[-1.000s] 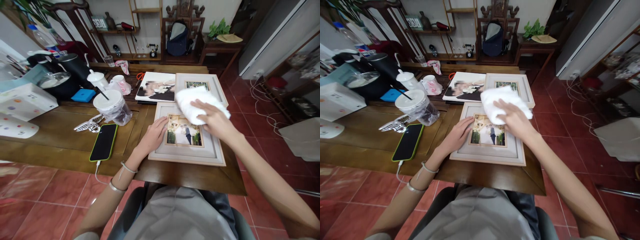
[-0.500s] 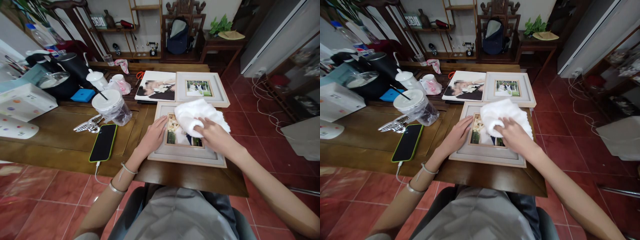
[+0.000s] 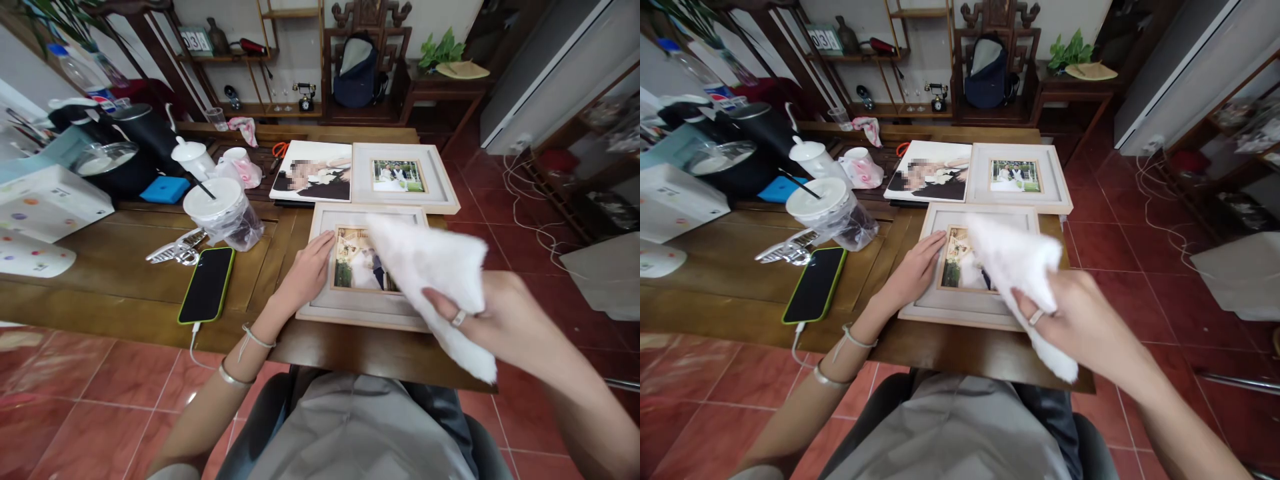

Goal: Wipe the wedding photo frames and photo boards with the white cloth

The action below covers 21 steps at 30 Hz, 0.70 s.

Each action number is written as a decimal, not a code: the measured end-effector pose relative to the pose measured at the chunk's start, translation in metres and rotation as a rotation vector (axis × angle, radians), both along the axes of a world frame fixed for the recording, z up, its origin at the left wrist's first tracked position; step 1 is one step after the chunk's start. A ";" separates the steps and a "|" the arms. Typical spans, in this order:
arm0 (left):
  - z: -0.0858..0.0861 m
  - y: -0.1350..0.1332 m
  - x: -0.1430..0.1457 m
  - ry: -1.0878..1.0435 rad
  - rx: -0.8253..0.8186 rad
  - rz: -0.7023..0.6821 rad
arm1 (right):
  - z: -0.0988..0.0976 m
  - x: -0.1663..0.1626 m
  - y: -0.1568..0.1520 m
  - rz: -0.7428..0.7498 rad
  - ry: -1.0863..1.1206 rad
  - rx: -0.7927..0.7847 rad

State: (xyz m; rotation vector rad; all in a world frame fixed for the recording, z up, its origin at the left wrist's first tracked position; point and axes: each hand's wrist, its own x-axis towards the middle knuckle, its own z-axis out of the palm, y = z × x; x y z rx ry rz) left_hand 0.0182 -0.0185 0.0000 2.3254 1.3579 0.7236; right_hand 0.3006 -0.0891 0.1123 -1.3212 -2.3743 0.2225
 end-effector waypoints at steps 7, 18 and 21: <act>-0.002 0.001 -0.001 0.015 0.011 -0.003 | -0.011 0.016 0.055 -0.100 -0.287 0.564; 0.002 -0.001 0.001 -0.022 -0.020 0.013 | -0.060 -0.013 0.069 0.112 -0.553 0.245; 0.002 -0.001 0.001 -0.023 -0.020 0.006 | -0.048 -0.021 0.044 0.119 -0.603 0.205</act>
